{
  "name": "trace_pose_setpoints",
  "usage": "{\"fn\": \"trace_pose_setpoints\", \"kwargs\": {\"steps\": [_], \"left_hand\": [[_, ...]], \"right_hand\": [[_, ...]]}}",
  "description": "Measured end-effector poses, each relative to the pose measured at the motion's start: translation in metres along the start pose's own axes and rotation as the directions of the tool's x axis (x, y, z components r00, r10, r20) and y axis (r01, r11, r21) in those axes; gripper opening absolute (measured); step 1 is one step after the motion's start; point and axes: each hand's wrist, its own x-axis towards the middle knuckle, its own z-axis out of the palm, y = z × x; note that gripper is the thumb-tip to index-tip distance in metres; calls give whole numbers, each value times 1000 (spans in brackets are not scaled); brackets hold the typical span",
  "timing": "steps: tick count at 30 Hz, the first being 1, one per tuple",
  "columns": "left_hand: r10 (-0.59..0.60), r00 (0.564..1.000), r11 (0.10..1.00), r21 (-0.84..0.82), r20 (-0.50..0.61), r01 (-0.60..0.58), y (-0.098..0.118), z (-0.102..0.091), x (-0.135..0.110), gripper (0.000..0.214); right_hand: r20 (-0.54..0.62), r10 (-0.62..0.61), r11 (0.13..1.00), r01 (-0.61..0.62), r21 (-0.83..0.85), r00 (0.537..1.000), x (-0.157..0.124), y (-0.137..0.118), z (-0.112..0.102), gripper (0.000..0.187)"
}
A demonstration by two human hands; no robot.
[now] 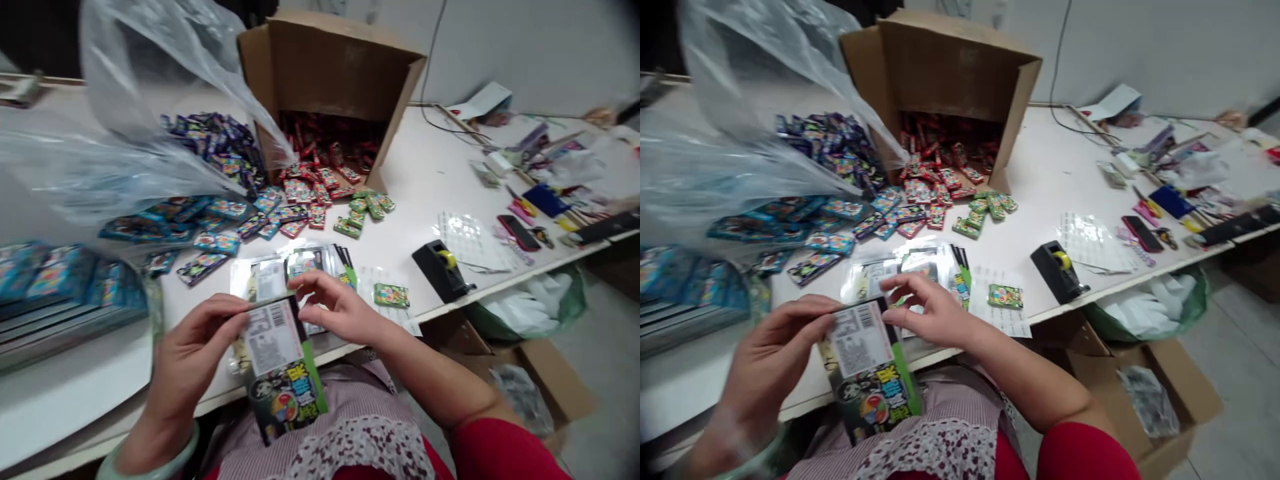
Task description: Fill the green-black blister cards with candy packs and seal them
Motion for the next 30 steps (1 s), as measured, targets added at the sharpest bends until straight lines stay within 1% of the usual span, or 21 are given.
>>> {"fn": "trace_pose_setpoints", "kwargs": {"steps": [1,2,3,4,5,6,8,10,14,17,19,20,21,22,23,24,25,26,27,28,30], "left_hand": [[-29,999,1000,3,-24,29,-3,0,2,5],[-55,997,998,9,-47,56,-6,0,3,6],[-78,995,997,16,-68,79,-8,0,4,7],[-97,992,995,25,-81,100,-9,1,5,7],[-109,989,993,37,-96,113,-9,2,6,6],[-117,988,991,49,-105,122,-10,3,6,6],[-124,987,989,73,-103,132,-10,7,7,5],[-120,989,988,89,-88,128,-9,11,8,6],[-109,991,986,119,-82,118,-7,13,11,6],[-106,992,987,113,-65,113,-8,11,12,5],[-85,996,992,87,-32,88,-11,11,13,5],[-64,998,996,69,-11,64,-12,11,13,6],[-38,999,998,47,10,37,-13,13,12,8],[-8,1000,1000,22,26,7,-12,15,12,9],[19,999,1000,-1,37,-19,-11,19,11,10],[43,998,999,-15,40,-42,-9,22,11,11],[53,998,998,-28,40,-52,-6,26,10,10],[57,997,998,-35,57,-55,-3,29,9,9],[62,995,997,-39,79,-59,0,32,9,9],[61,994,997,-44,86,-58,3,34,8,9],[59,993,997,-54,99,-54,7,34,7,8]], "right_hand": [[-28,58,998,-58,11,998,-2,9,-17,39],[-95,118,992,-121,-29,988,-6,20,-38,43],[-224,174,970,-206,-131,959,-12,32,-60,34],[-374,226,900,-340,-273,900,-19,44,-82,23],[-494,258,778,-482,-403,830,-27,55,-103,18],[-545,277,720,-546,-429,792,-35,66,-121,15],[-586,309,648,-616,-447,749,-48,84,-144,9],[-584,342,632,-640,-437,736,-57,97,-152,6],[-582,394,644,-665,-378,712,-66,109,-149,4],[-557,451,687,-669,-283,698,-73,105,-156,10],[-521,485,721,-658,-217,703,-75,92,-162,16],[-502,495,736,-649,-191,709,-74,83,-162,19],[-475,495,759,-628,-171,728,-70,70,-159,21],[-434,482,792,-590,-154,761,-63,56,-153,22],[-383,459,829,-541,-140,802,-55,41,-142,23],[-283,400,890,-443,-107,872,-44,25,-129,22],[-179,332,934,-349,-70,926,-32,8,-112,22],[-80,274,960,-278,-37,958,-19,-8,-95,22],[14,228,974,-228,-9,973,-7,-23,-77,21],[106,190,982,-191,-7,976,5,-35,-59,21],[230,151,988,-137,-73,961,26,-52,-31,21]]}}
